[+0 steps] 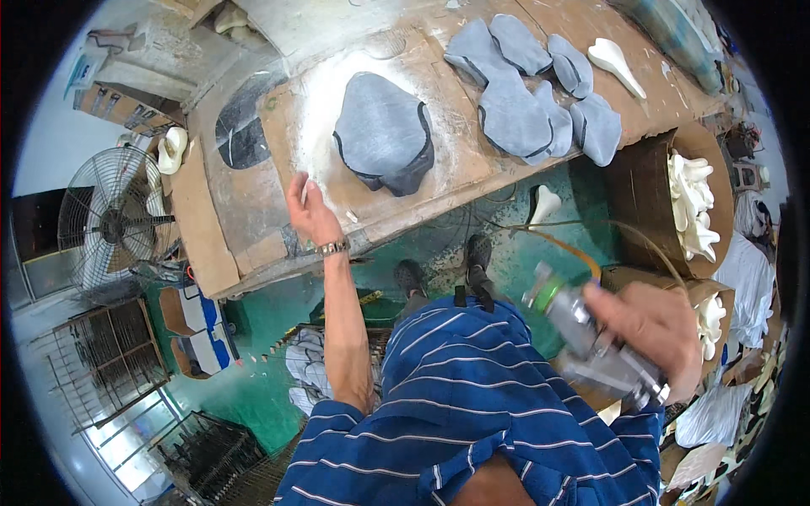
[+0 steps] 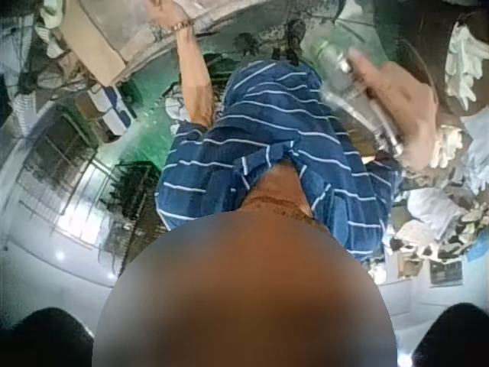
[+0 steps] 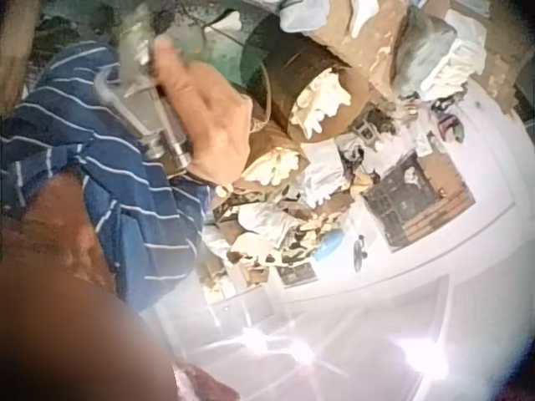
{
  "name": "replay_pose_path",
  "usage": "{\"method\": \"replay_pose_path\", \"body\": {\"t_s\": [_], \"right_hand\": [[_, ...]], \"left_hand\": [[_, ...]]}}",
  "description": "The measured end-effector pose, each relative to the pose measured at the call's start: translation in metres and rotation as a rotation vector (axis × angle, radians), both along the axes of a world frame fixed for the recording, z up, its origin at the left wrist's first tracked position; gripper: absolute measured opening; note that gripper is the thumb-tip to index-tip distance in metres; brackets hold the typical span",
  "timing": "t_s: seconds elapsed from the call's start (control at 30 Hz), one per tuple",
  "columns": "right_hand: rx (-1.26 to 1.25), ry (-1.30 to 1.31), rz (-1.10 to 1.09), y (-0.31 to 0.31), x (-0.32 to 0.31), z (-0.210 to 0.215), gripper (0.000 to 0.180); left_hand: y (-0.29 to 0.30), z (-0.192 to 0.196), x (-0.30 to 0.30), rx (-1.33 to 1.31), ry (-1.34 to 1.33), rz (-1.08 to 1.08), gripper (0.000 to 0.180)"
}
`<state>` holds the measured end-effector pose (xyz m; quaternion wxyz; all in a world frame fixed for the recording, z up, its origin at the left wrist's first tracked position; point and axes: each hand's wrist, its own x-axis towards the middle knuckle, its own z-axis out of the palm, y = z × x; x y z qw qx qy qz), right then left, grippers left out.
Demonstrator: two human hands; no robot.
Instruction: A person uses an air spray gun to clean or process bicycle seat pads and organizes them on a workbench and a rack.
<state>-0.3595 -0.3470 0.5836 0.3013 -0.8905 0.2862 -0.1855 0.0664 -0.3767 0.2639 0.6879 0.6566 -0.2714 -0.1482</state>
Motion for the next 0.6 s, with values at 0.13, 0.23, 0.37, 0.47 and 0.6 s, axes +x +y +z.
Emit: {"method": "replay_pose_path", "body": {"t_s": [0.13, 0.23, 0.37, 0.47, 0.6], "right_hand": [[-0.064, -0.067, -0.294, -0.002, -0.013, -0.002, 0.064], [0.021, -0.001, -0.219, -0.001, -0.027, -0.001, 0.065], [0.096, -0.053, -0.569, 0.008, -0.042, -0.012, 0.093], [0.023, -0.045, -0.398, 0.007, -0.056, -0.016, 0.065], [0.100, -0.054, -0.158, 0.001, -0.064, -0.014, 0.063]], "left_hand": [[-0.041, 0.012, 0.007, 0.355, -0.818, -0.323, 0.048], [-0.065, 0.005, 0.012, 0.399, -0.934, -0.422, 0.044], [-0.076, -0.001, 0.017, 0.508, -0.903, -0.478, 0.029], [-0.089, 0.006, 0.021, 0.482, -0.944, -0.464, 0.027], [-0.106, 0.020, 0.016, 0.477, -0.870, -0.478, 0.026]]}}
